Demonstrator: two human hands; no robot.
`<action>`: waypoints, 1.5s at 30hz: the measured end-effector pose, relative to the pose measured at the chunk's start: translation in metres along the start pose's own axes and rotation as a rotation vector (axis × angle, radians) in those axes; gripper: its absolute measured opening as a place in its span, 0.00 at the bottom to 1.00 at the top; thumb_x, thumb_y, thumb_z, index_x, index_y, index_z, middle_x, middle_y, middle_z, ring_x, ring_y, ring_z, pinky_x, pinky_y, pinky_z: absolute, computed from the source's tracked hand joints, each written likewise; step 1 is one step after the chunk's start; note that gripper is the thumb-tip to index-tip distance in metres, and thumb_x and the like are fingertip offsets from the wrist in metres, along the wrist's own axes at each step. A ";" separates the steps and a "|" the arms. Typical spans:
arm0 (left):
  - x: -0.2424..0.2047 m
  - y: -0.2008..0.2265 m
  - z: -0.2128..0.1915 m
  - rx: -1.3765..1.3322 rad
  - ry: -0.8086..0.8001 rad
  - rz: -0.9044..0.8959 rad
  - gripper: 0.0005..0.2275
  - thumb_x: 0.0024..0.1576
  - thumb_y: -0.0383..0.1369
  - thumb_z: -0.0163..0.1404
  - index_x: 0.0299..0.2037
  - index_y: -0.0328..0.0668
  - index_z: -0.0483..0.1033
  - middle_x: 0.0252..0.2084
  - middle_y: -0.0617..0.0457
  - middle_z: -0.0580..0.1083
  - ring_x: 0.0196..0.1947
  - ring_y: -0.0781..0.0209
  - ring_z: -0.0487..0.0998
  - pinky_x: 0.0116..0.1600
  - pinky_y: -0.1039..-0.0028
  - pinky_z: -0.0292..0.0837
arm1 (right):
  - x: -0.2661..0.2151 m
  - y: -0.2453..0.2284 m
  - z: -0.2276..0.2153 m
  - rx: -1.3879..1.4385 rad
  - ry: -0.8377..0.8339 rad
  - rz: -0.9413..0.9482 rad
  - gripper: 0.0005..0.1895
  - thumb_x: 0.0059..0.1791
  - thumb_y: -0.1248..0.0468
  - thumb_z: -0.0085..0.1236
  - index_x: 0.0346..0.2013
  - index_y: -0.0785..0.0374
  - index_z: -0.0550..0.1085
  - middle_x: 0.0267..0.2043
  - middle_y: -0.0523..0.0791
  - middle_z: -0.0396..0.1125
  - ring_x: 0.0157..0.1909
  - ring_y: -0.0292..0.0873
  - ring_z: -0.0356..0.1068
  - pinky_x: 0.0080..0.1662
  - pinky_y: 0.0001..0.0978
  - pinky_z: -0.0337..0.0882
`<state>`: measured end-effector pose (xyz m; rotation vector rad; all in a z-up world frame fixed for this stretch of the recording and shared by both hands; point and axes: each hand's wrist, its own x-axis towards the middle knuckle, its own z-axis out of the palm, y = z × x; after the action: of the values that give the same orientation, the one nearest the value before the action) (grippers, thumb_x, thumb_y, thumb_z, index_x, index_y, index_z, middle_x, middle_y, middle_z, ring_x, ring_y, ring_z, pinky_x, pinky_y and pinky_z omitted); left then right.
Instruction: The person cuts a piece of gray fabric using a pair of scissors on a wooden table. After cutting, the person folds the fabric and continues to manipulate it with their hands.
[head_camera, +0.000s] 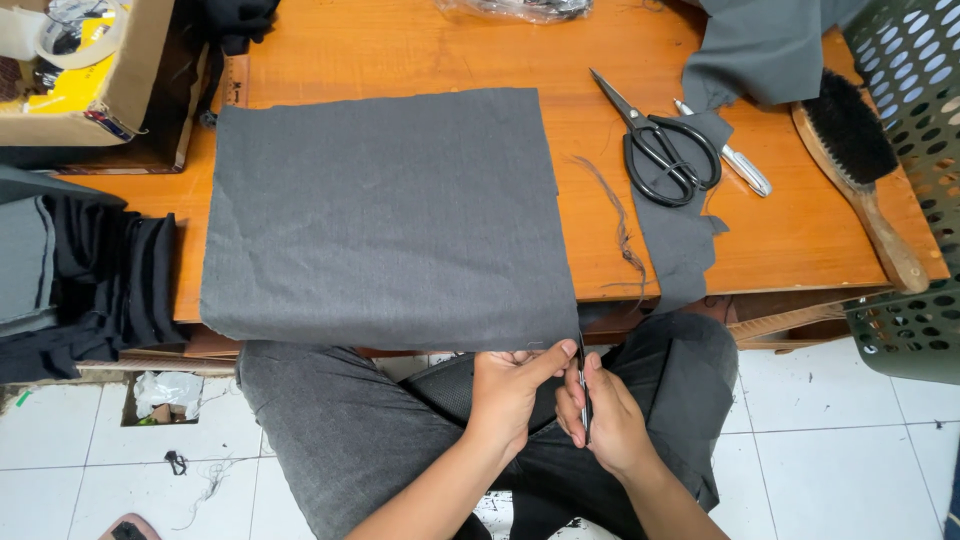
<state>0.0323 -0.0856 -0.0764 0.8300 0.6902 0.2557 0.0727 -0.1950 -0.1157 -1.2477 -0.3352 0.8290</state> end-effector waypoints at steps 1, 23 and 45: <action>0.000 -0.001 0.000 0.000 0.001 -0.001 0.05 0.41 0.24 0.56 0.17 0.35 0.74 0.17 0.53 0.72 0.22 0.68 0.71 0.33 0.80 0.69 | 0.000 0.001 0.000 0.000 0.000 0.001 0.26 0.49 0.49 0.23 0.14 0.62 0.57 0.04 0.46 0.51 0.08 0.38 0.47 0.20 0.26 0.55; -0.001 -0.004 -0.001 -0.021 -0.043 0.135 0.08 0.43 0.20 0.54 0.16 0.40 0.69 0.18 0.57 0.70 0.22 0.71 0.69 0.32 0.81 0.67 | -0.006 0.005 0.000 0.100 0.006 0.037 0.25 0.49 0.50 0.24 0.14 0.62 0.56 0.03 0.46 0.48 0.07 0.38 0.44 0.17 0.26 0.51; -0.003 -0.004 -0.003 -0.025 -0.054 0.104 0.09 0.43 0.21 0.54 0.14 0.40 0.69 0.15 0.56 0.69 0.20 0.70 0.70 0.31 0.80 0.68 | -0.006 0.002 0.002 0.034 0.005 0.021 0.25 0.49 0.50 0.24 0.14 0.62 0.56 0.03 0.45 0.50 0.09 0.38 0.46 0.20 0.27 0.54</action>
<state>0.0281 -0.0879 -0.0789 0.8469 0.5930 0.3335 0.0670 -0.1979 -0.1160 -1.2232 -0.3030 0.8460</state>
